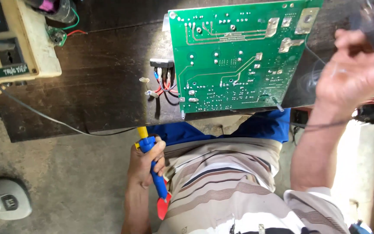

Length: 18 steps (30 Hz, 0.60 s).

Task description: The person uses a soldering iron and a desoldering pump to remove solder from a green circuit board. They repeatedly heat solder joints and use the pump to extract the molten solder, occasionally adjusting the board's position on the workbench.

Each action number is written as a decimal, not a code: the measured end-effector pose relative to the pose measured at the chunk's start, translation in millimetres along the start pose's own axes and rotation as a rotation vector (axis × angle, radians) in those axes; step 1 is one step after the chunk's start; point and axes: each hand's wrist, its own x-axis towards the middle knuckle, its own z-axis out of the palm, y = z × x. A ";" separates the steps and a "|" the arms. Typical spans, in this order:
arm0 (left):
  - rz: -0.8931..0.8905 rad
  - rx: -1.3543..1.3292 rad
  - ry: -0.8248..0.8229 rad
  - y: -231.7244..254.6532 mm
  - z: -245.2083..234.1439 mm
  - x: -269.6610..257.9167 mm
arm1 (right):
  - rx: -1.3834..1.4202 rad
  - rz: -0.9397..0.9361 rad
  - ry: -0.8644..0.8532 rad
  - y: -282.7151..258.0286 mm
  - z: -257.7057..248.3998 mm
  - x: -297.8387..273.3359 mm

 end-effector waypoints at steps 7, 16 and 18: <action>-0.093 0.353 0.042 -27.6 -55.5 -27.4 | -0.044 0.104 -0.269 -2.5 75.8 11.2; -0.089 0.229 0.129 -61.8 -90.6 -51.3 | -0.126 0.160 -0.534 10.6 108.2 16.3; 0.393 0.212 -0.140 -44.8 -69.6 -56.1 | -0.451 0.290 -0.420 7.8 114.8 10.9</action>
